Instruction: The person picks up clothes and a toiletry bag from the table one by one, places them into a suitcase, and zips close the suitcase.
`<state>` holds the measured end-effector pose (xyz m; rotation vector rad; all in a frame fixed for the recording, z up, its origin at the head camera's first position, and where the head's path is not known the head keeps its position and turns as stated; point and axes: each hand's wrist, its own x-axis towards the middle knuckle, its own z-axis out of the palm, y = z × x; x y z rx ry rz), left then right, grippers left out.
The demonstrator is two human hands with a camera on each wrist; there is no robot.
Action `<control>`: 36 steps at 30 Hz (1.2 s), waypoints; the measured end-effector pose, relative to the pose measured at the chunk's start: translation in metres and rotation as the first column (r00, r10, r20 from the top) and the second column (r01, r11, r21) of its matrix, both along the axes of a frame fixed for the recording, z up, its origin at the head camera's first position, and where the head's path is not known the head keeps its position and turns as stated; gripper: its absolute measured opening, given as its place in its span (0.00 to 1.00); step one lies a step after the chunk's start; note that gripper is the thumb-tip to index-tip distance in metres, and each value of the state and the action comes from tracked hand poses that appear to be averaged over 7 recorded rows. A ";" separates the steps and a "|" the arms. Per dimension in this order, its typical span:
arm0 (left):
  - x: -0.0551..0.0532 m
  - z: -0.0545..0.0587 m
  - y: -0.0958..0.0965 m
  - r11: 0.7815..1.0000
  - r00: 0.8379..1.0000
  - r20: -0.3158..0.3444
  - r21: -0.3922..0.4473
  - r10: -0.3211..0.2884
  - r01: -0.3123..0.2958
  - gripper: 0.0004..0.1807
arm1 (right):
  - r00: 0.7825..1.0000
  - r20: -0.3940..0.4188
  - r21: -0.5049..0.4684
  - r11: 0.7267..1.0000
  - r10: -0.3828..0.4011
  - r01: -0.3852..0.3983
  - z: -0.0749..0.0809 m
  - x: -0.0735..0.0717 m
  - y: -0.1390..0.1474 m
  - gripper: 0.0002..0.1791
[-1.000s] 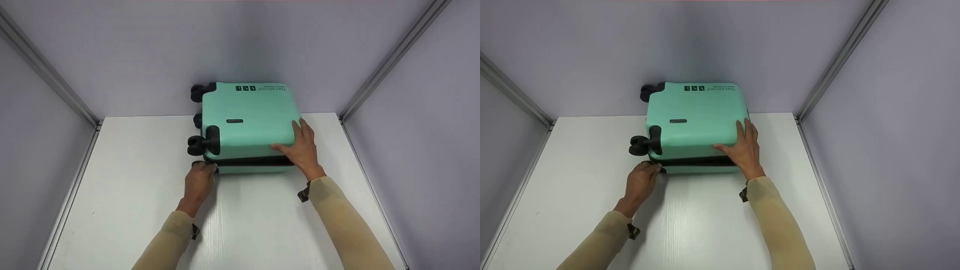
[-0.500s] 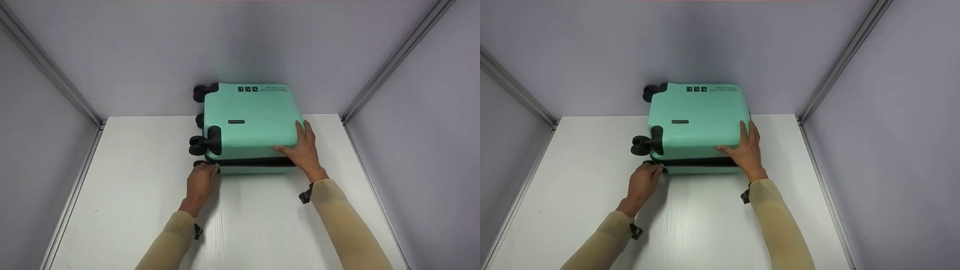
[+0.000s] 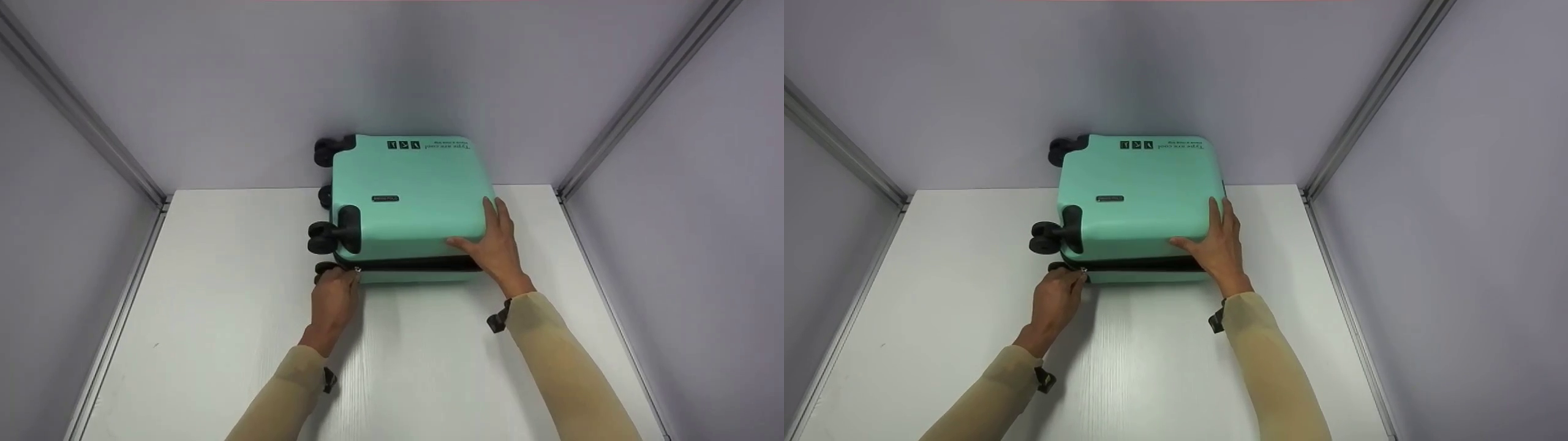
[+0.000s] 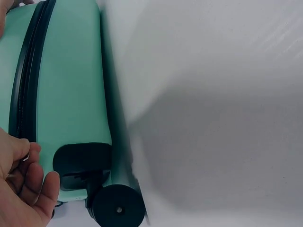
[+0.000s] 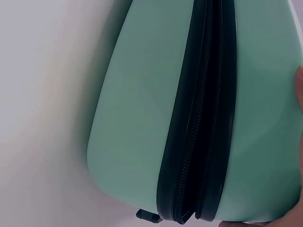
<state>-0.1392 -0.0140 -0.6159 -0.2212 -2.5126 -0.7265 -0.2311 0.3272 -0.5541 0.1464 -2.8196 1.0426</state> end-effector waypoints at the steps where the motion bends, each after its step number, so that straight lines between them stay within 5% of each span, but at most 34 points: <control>1: 0.000 0.000 0.000 1.000 1.000 -0.007 -0.005 0.000 -0.001 0.06 | 1.000 0.002 -0.001 1.000 0.000 0.000 0.000 0.000 0.000 0.72; 36: -0.008 0.006 0.050 0.994 0.999 0.048 -0.112 -0.013 0.018 0.07 | 1.000 0.015 -0.015 1.000 0.007 -0.007 -0.002 0.001 -0.002 0.73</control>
